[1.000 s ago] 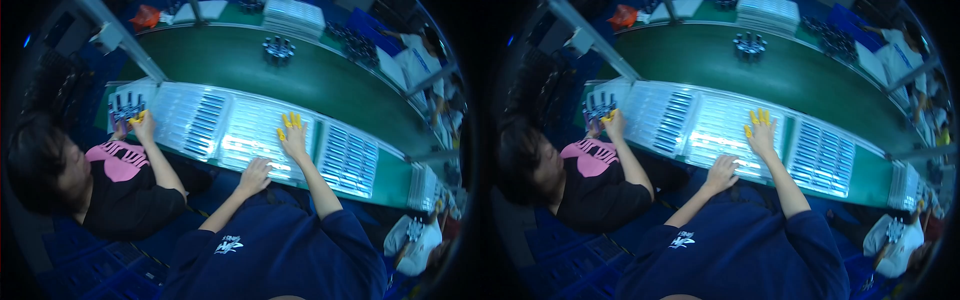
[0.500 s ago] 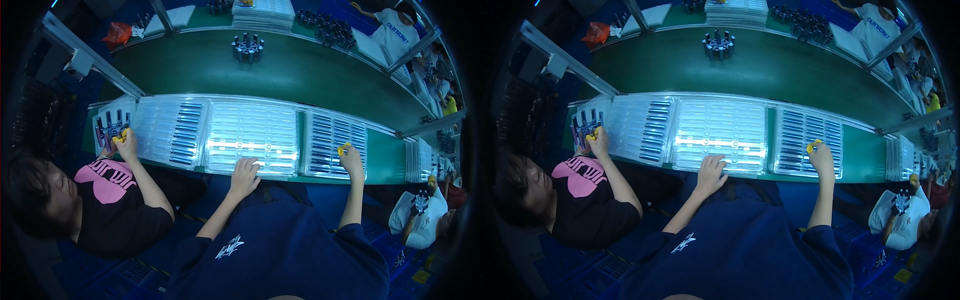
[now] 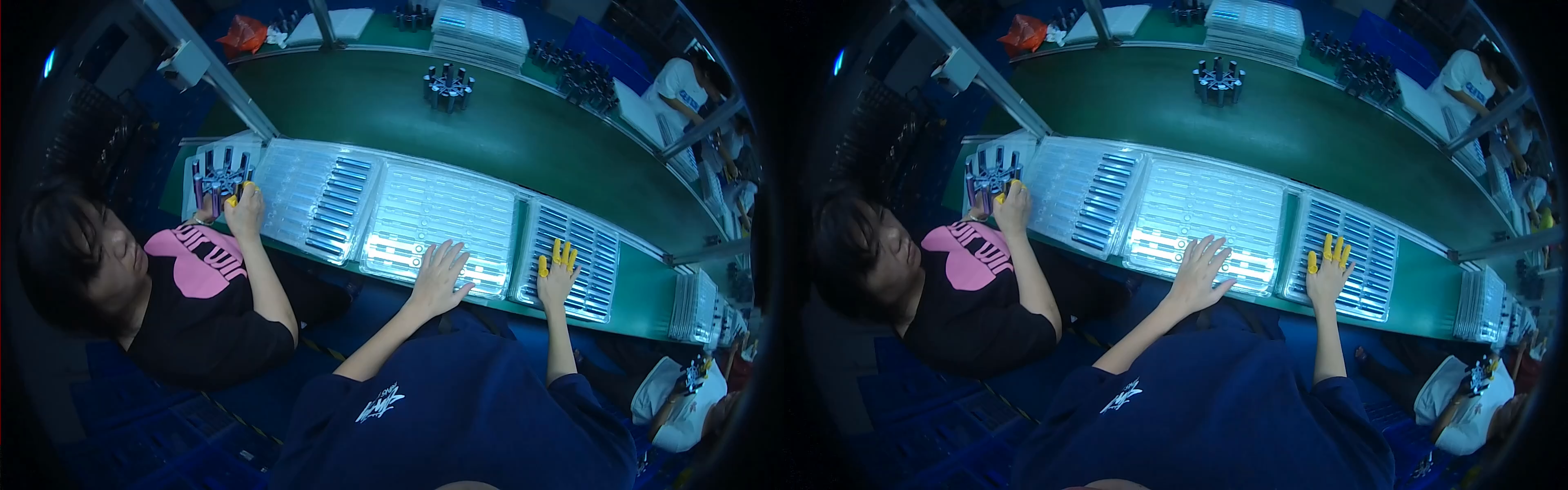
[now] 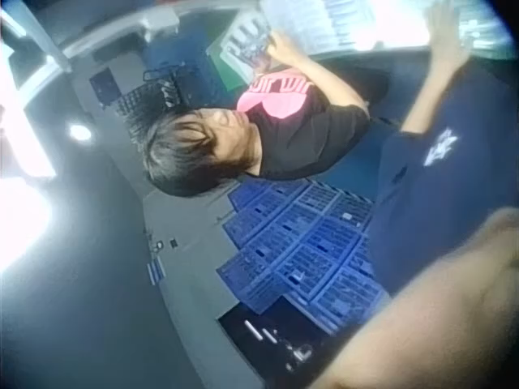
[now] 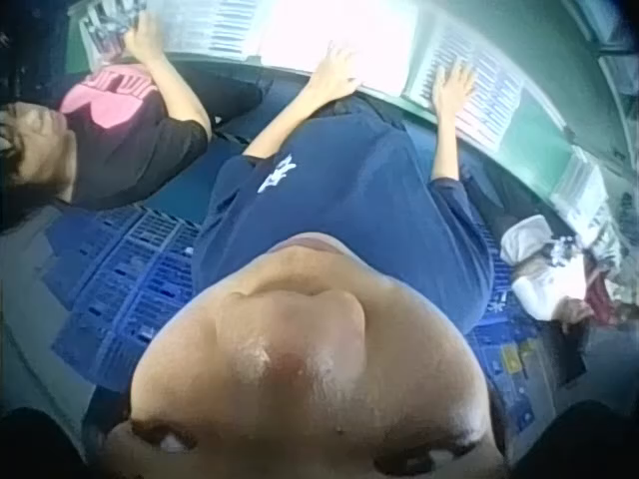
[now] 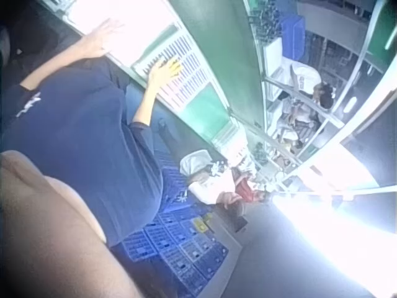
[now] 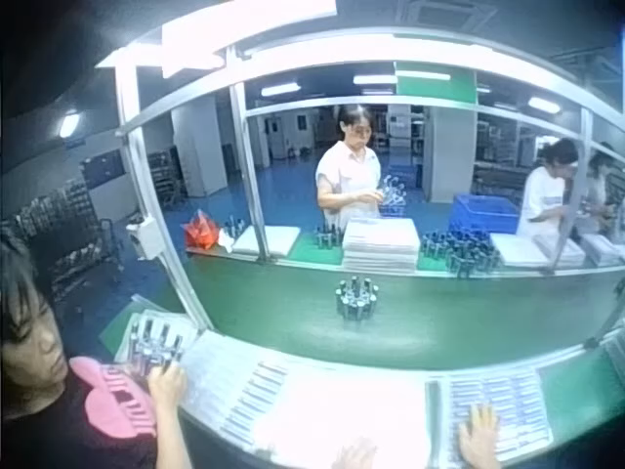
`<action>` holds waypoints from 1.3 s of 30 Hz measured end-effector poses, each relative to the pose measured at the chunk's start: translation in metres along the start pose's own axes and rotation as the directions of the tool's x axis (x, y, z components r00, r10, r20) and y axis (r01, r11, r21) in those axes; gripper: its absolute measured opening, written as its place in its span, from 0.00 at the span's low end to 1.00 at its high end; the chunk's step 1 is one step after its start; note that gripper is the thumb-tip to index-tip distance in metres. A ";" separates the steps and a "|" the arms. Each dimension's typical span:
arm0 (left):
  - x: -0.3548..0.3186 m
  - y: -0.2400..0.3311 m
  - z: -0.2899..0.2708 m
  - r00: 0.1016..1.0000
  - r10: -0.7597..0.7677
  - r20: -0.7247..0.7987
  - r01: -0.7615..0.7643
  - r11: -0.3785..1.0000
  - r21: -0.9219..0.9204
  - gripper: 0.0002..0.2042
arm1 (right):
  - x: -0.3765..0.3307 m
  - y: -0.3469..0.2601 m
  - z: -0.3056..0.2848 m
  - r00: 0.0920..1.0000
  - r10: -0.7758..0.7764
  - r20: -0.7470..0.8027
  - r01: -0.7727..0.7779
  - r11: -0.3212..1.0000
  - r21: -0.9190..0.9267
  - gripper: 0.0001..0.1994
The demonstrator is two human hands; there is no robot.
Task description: The person assembles black plastic components by hand, then places the assembled mechanical parts into trays on a factory conveyor line.
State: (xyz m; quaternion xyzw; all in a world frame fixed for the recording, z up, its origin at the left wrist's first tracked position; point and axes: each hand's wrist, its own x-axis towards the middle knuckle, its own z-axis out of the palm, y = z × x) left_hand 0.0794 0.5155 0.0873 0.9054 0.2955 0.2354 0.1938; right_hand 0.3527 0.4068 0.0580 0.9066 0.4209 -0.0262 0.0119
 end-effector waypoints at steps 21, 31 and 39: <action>0.054 0.018 0.075 0.967 0.041 0.251 -0.090 0.979 0.185 0.34 | 0.023 0.063 0.021 0.982 0.041 -0.185 -0.025 0.996 0.090 0.28; 0.041 0.018 0.073 0.970 0.014 0.244 -0.062 0.980 0.191 0.33 | 0.023 0.065 0.012 0.994 -0.010 -0.107 0.034 0.973 0.229 0.28; 0.042 -0.003 0.068 0.978 0.052 0.200 -0.088 0.980 0.176 0.33 | 0.020 0.153 0.034 0.889 0.224 -0.401 -0.161 0.970 0.184 0.26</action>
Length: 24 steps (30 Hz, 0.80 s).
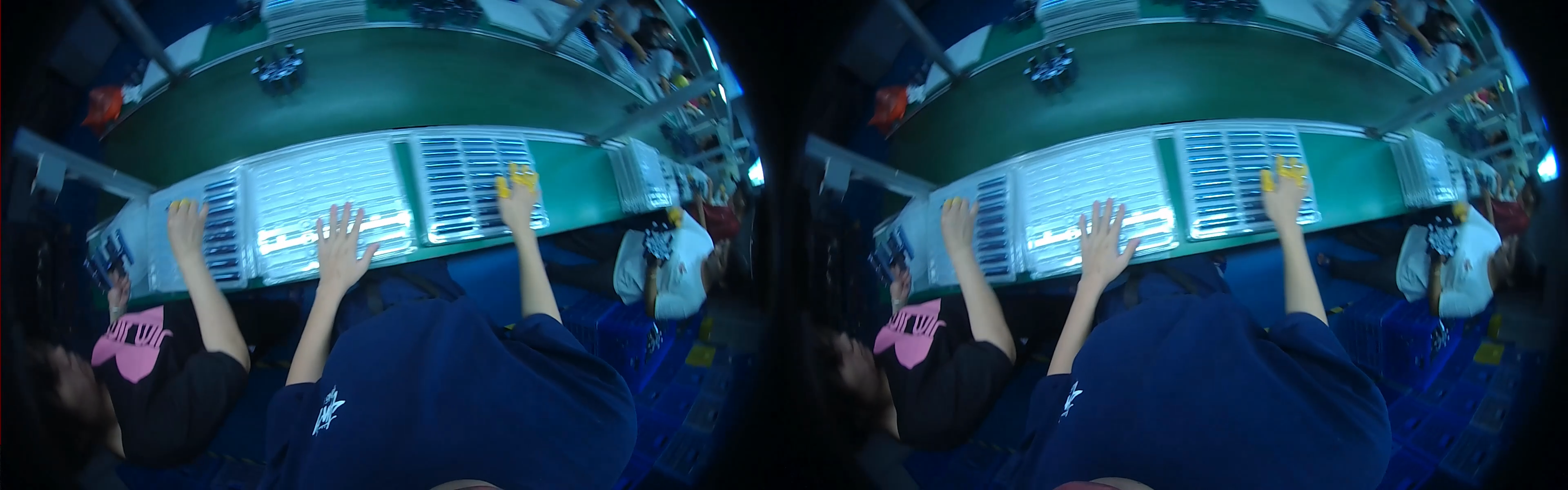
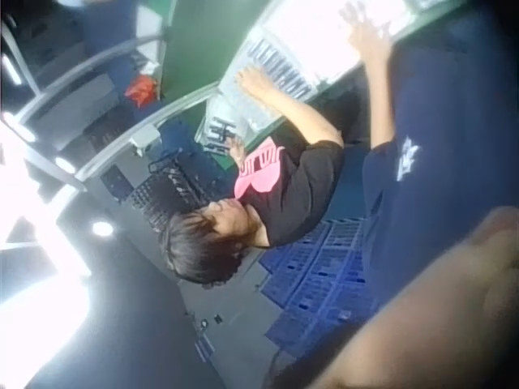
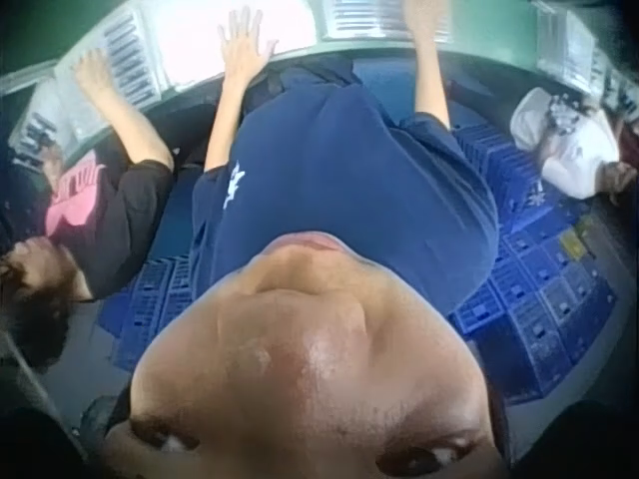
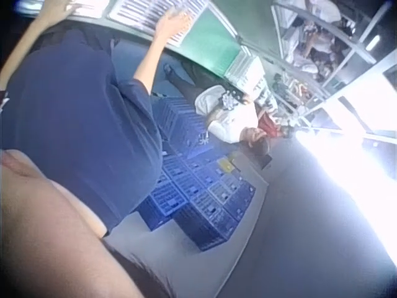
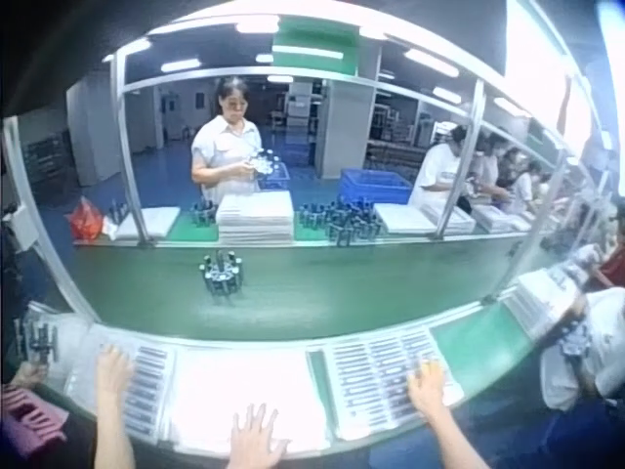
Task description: The person assembles black plastic components by hand, then places the assembled mechanical parts into trays on a factory conveyor line.
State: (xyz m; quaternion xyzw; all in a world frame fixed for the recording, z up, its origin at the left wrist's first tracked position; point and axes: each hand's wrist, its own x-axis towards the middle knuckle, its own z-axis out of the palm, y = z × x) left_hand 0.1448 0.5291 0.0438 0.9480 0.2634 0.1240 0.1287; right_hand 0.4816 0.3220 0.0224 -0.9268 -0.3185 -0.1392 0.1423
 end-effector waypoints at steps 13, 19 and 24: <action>0.044 0.057 0.020 0.995 -0.046 0.086 0.043 0.998 0.042 0.35 | 0.048 0.238 -0.002 0.740 0.567 0.362 -0.521 0.823 -0.224 0.28; 0.049 0.063 0.027 0.993 -0.032 0.113 0.023 0.996 0.083 0.35 | 0.043 0.279 -0.005 0.733 0.526 0.431 -0.453 0.851 -0.268 0.29; 0.077 0.104 0.041 0.986 -0.050 0.159 0.035 0.995 0.096 0.36 | 0.081 0.309 -0.004 0.767 0.409 0.495 -0.311 0.911 -0.271 0.29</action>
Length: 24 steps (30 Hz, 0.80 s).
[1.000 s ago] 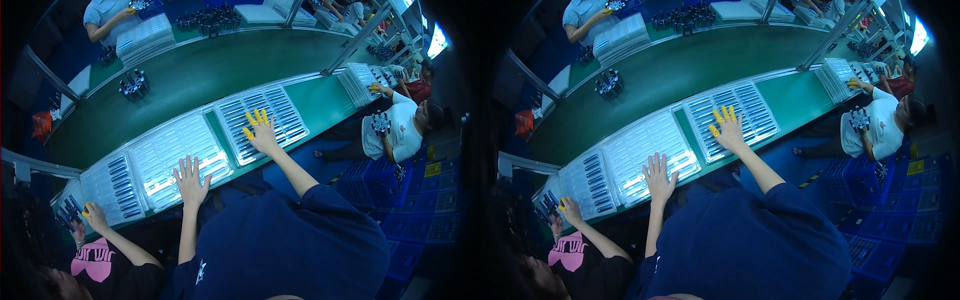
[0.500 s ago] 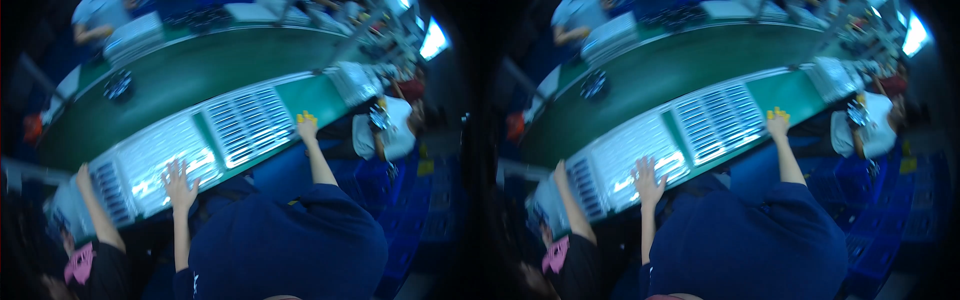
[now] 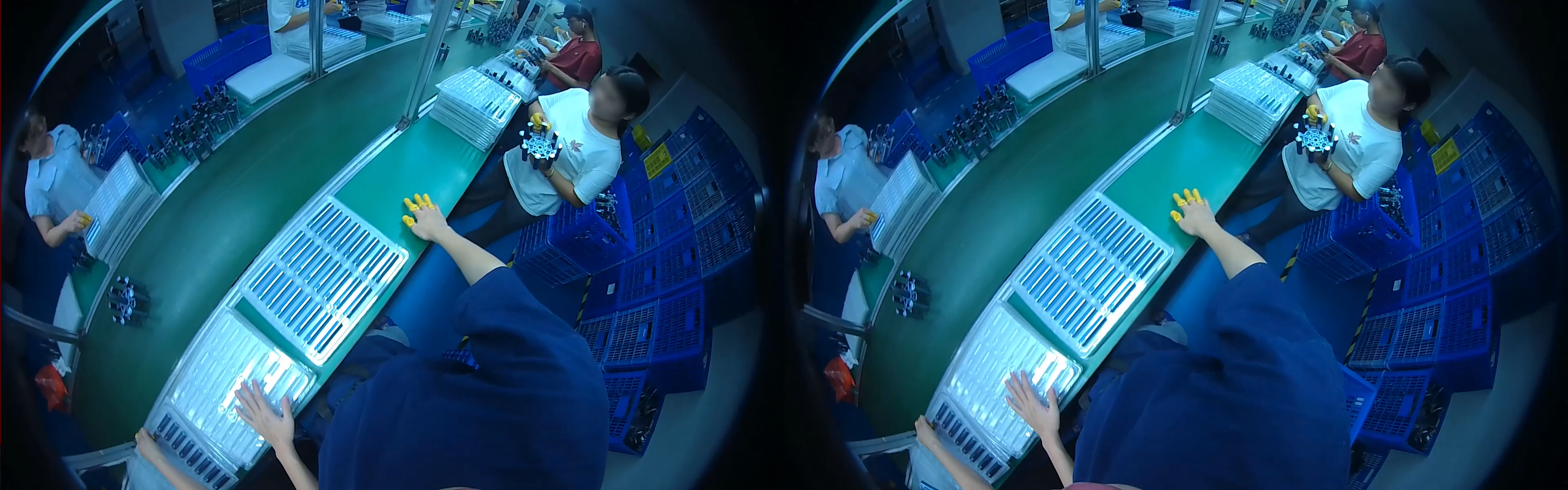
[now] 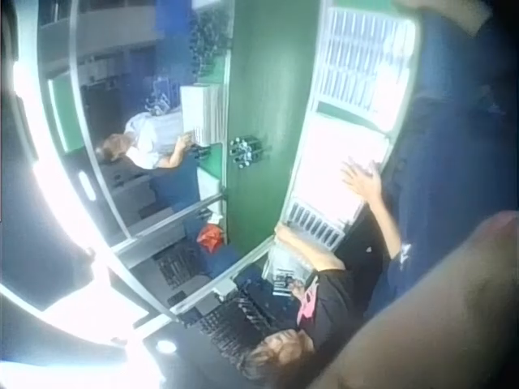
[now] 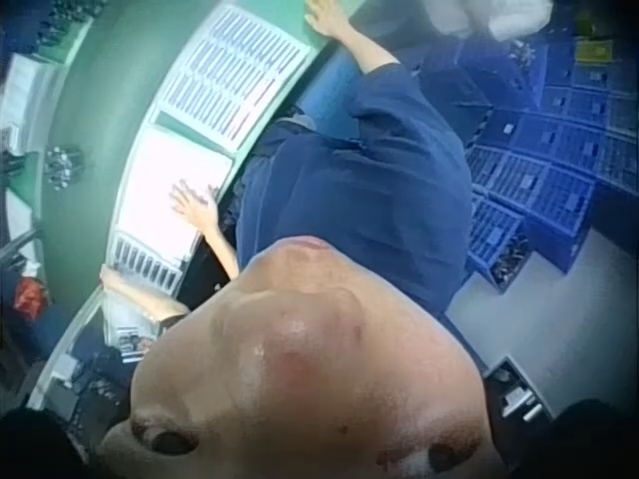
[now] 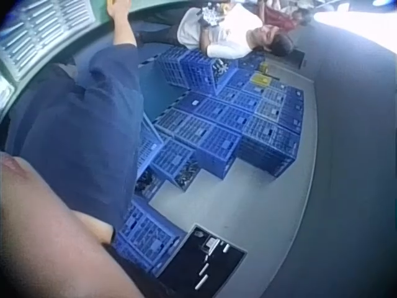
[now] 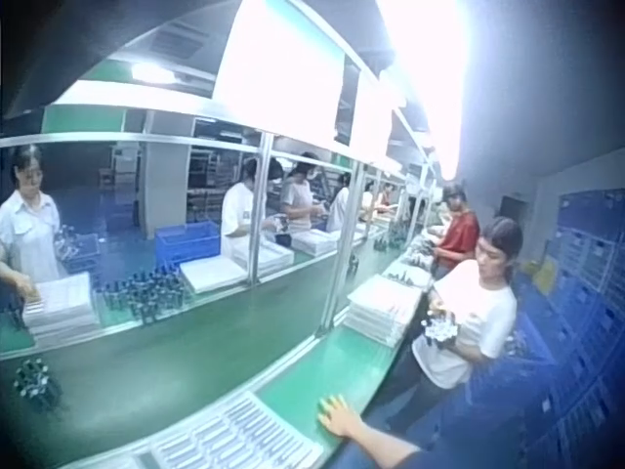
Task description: The person assembles black plastic components by hand, then places the assembled mechanical parts into trays on a factory conveyor line.
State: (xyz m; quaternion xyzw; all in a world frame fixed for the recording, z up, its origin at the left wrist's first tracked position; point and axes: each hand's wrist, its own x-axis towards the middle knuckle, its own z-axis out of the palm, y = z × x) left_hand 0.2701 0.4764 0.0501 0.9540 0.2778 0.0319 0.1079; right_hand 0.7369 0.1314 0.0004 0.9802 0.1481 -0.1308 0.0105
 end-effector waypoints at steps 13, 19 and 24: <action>0.046 0.089 0.016 0.969 -0.123 0.216 0.080 0.977 0.196 0.39 | 0.104 0.048 -0.013 0.948 -0.135 -0.288 0.162 0.984 0.072 0.30; 0.051 0.095 -0.002 0.908 -0.179 0.379 0.045 0.941 0.336 0.40 | 0.092 0.048 -0.010 0.949 -0.148 -0.279 0.194 0.971 0.142 0.30; 0.021 0.084 -0.002 0.838 -0.311 0.449 0.131 0.913 0.387 0.43 | 0.082 0.031 0.004 0.954 -0.199 -0.226 0.239 0.957 0.164 0.31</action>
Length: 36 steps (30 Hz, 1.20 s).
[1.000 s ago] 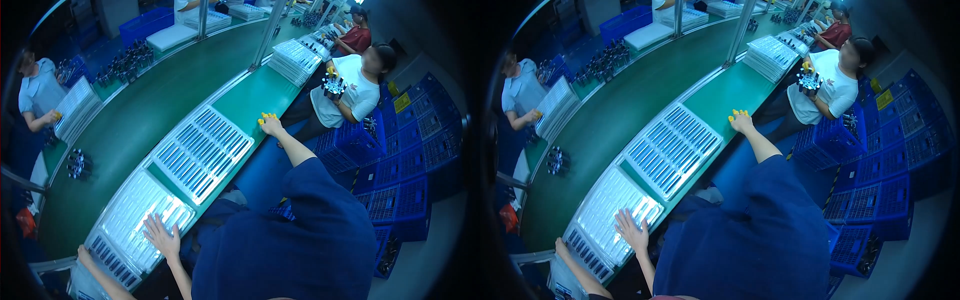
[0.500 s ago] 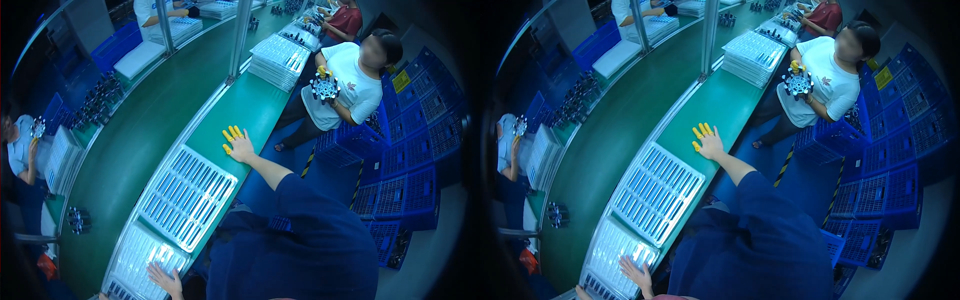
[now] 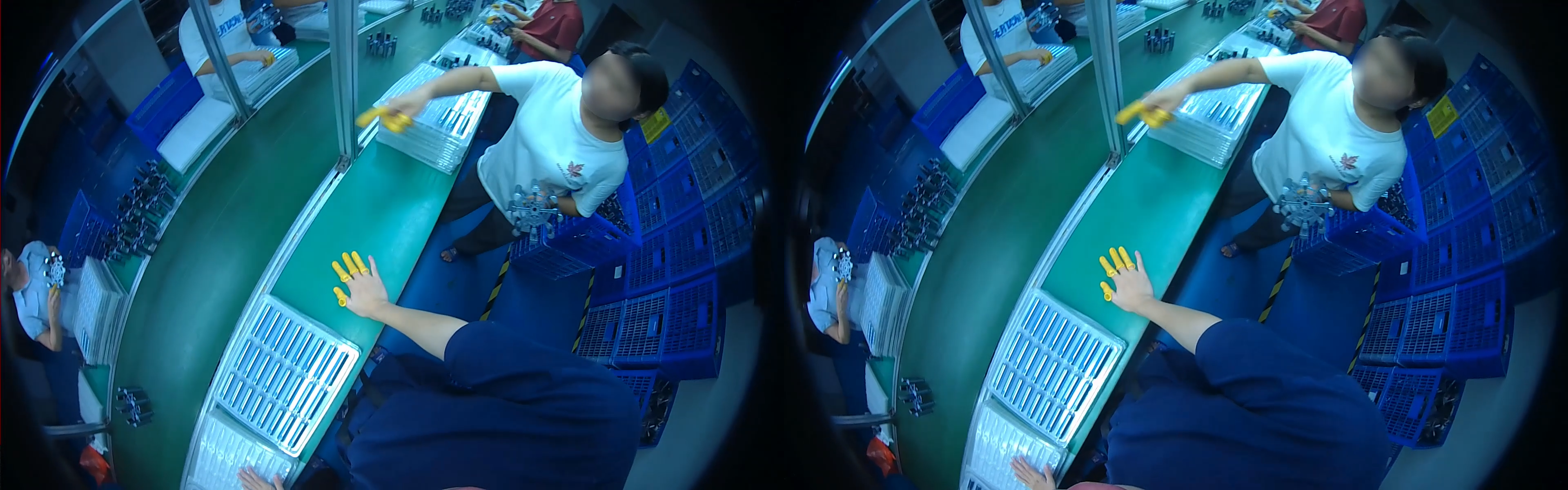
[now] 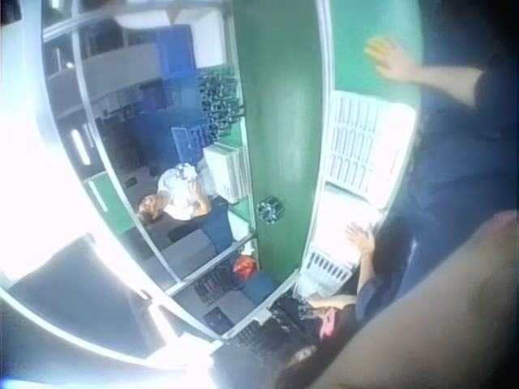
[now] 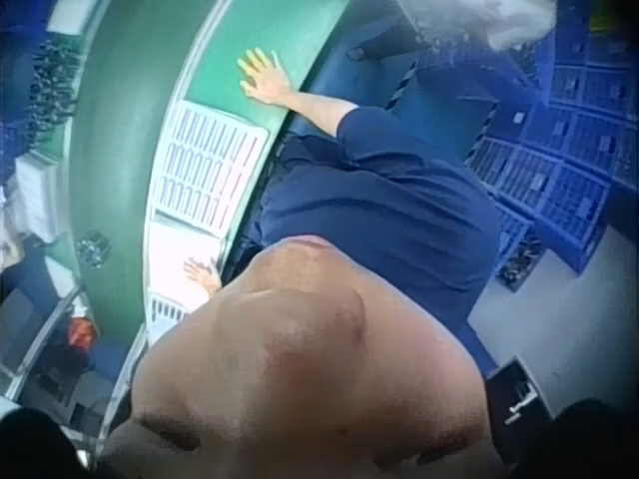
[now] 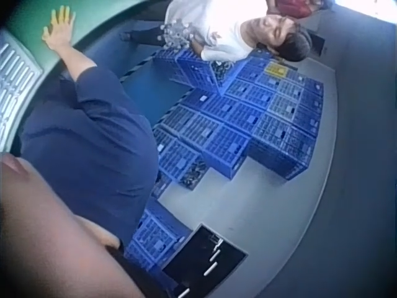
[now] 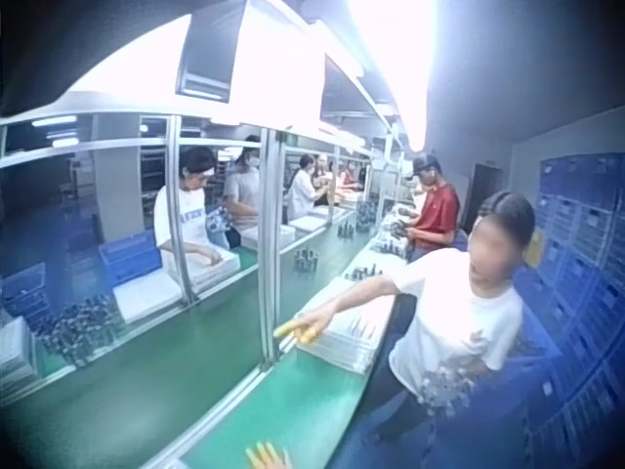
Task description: The person assembles black plastic components by hand, then places the assembled mechanical parts into trays on a factory conveyor line.
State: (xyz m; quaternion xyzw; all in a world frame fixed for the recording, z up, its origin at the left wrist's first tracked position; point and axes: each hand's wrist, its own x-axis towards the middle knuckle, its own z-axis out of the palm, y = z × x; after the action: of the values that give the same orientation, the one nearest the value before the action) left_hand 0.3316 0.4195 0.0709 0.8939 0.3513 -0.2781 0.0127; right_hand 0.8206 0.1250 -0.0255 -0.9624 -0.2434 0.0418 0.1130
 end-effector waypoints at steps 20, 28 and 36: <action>0.022 -0.071 -0.020 0.995 0.096 -0.010 -0.095 0.967 -0.236 0.40 | 0.006 -0.078 -0.020 0.998 -0.015 0.054 0.024 0.984 -0.176 0.30; 0.020 -0.092 -0.019 0.996 0.086 -0.005 -0.084 0.957 -0.278 0.41 | 0.004 -0.111 -0.033 0.995 -0.079 0.063 0.089 0.980 -0.176 0.25; 0.029 -0.118 -0.019 0.985 0.171 0.001 -0.169 0.970 -0.174 0.39 | -0.026 -0.121 -0.040 1.000 -0.002 -0.012 0.000 0.981 -0.195 0.26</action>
State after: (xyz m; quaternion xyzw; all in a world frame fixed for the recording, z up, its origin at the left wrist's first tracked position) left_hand 0.2830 0.5304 0.0930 0.9140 0.2962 -0.2515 0.1169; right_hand 0.7477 0.2087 0.0424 -0.9690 -0.2462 0.0118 0.0197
